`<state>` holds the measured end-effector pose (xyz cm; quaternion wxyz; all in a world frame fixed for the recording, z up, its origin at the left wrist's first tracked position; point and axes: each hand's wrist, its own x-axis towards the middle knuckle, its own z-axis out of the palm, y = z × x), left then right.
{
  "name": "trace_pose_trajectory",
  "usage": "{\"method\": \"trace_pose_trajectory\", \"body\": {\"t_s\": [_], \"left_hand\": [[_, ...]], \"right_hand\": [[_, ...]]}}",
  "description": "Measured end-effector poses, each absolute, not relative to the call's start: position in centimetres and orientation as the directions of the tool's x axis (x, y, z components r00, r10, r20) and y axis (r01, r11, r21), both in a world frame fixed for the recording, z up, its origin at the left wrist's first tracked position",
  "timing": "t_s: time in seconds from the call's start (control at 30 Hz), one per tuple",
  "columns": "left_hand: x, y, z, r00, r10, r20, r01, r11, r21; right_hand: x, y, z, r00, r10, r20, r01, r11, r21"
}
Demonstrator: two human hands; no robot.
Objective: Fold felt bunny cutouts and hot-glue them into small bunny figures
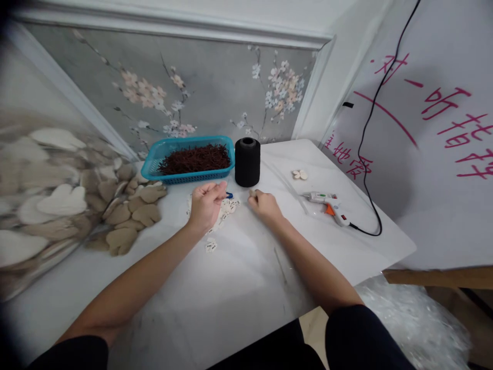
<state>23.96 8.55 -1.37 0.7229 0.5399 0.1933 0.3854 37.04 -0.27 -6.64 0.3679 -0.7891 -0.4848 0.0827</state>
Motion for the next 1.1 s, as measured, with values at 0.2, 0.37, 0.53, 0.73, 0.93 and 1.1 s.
{"method": "trace_pose_trajectory", "body": {"t_s": [0.2,0.37,0.53,0.73,0.93,1.1], "left_hand": [[23.6,9.2,-0.8,0.848,0.529,-0.039,-0.015,0.098,0.995],[22.9,7.6,0.2,0.912,0.411,0.003,0.075,-0.174,0.982],[21.7,5.9,2.2,0.879,0.473,0.060,-0.002,-0.123,0.992],[18.6,5.6,3.0,0.813,0.582,-0.007,-0.017,0.036,0.999],[15.0,5.3,3.7,0.691,0.722,-0.022,-0.050,0.078,0.996],[13.8,5.3,2.8,0.671,0.742,-0.019,-0.021,0.044,0.999]], "right_hand": [[36.9,-1.4,-5.4,0.512,0.809,0.287,0.515,-0.021,-0.857],[35.7,-3.1,-3.2,0.402,0.852,0.336,0.276,0.237,-0.931],[34.7,-4.5,-1.4,0.326,0.863,0.386,0.362,0.263,-0.894],[33.0,-6.1,0.6,0.205,0.901,0.381,0.487,0.244,-0.839],[30.2,-6.7,1.0,0.005,0.879,0.478,0.676,0.349,-0.649],[29.2,-7.4,1.5,-0.026,0.848,0.529,0.734,0.376,-0.566]]}}
